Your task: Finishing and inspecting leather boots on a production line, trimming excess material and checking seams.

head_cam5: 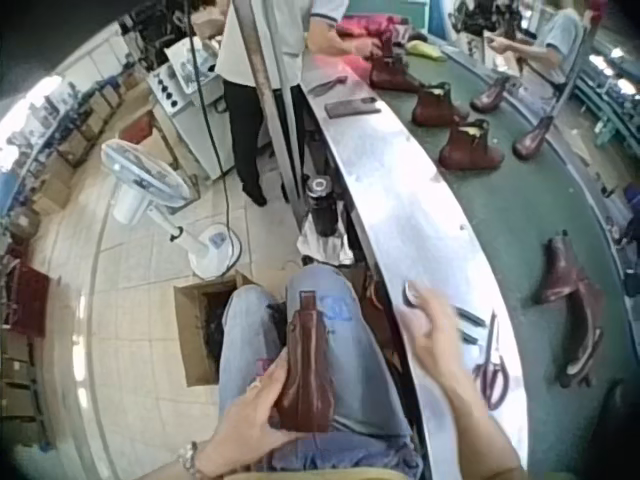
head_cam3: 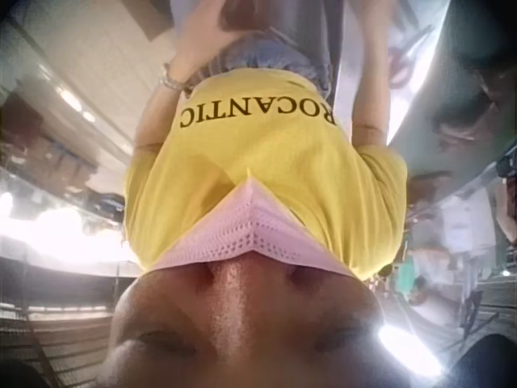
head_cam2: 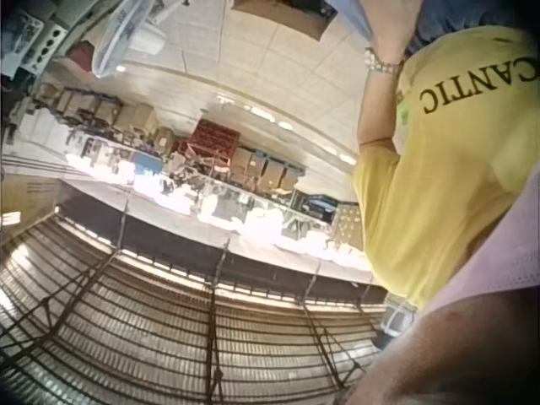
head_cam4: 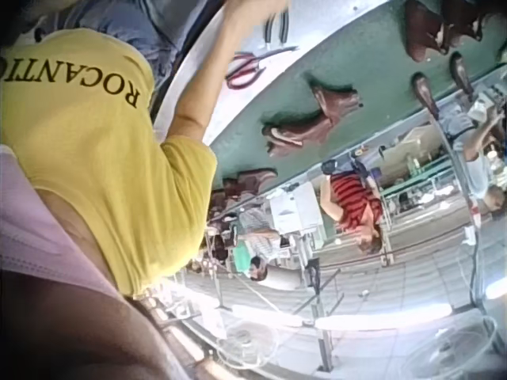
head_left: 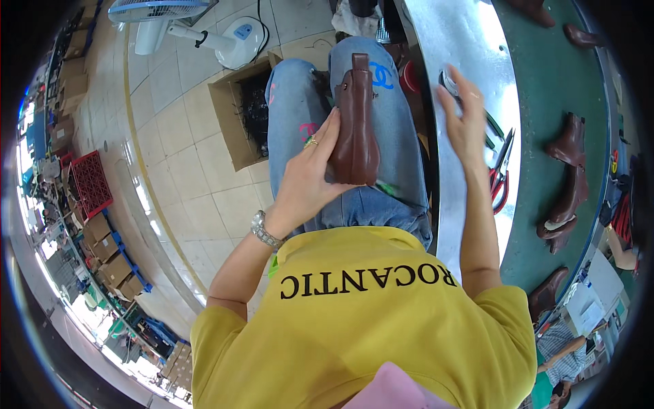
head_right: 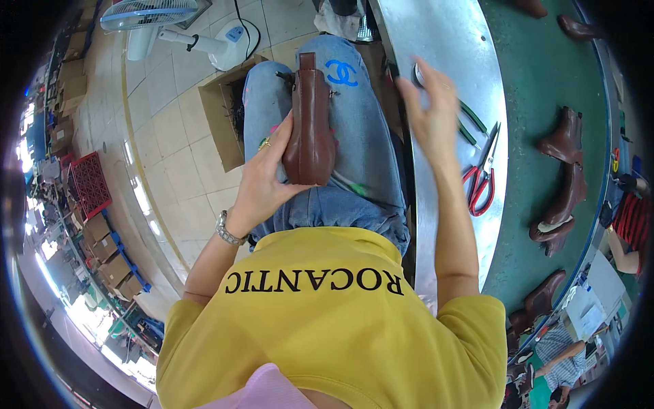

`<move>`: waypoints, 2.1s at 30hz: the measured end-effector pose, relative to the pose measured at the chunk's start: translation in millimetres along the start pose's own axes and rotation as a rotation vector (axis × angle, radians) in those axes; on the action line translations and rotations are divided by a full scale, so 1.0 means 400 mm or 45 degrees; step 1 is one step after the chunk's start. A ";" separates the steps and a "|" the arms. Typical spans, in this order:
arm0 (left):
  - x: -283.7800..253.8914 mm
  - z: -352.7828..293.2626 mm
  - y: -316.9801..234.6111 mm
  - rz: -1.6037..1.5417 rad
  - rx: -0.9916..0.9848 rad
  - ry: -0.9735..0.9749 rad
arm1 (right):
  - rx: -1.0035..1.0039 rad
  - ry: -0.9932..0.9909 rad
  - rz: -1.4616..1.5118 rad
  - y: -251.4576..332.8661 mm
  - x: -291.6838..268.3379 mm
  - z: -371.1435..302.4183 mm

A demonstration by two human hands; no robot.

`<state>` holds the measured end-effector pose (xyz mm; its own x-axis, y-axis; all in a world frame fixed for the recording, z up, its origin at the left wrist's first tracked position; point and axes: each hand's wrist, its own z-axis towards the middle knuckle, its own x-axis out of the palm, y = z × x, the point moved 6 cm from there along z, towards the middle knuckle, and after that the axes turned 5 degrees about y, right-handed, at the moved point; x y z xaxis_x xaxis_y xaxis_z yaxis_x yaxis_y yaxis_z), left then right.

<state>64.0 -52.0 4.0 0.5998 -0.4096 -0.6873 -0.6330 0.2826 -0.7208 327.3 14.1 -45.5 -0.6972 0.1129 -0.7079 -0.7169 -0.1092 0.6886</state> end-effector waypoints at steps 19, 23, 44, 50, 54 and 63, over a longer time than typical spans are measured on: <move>-0.023 0.004 0.035 -0.453 -0.010 -0.142 | 0.442 0.982 0.867 0.243 -0.135 -0.125; -0.025 -0.015 0.060 -0.468 -0.009 -0.168 | -0.032 0.977 0.614 0.438 -0.198 -0.063; -0.036 -0.057 0.061 -0.397 0.078 -0.319 | -0.267 0.937 0.243 0.452 -0.141 -0.086; -0.035 -0.069 0.071 -0.391 0.021 -0.352 | -0.129 0.985 0.046 0.433 -0.171 -0.041; -0.027 -0.046 0.040 -0.335 -0.010 -0.264 | -0.291 0.999 -0.024 0.404 -0.106 -0.133; -0.037 -0.048 0.046 -0.357 0.008 -0.232 | -0.350 0.882 0.002 0.395 -0.118 -0.131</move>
<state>34.0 -57.6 2.5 0.8282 -0.3108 -0.4663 -0.4281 0.1860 -0.8844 246.8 -60.1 88.4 -0.4734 -0.5258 -0.7067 -0.6269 -0.3625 0.6896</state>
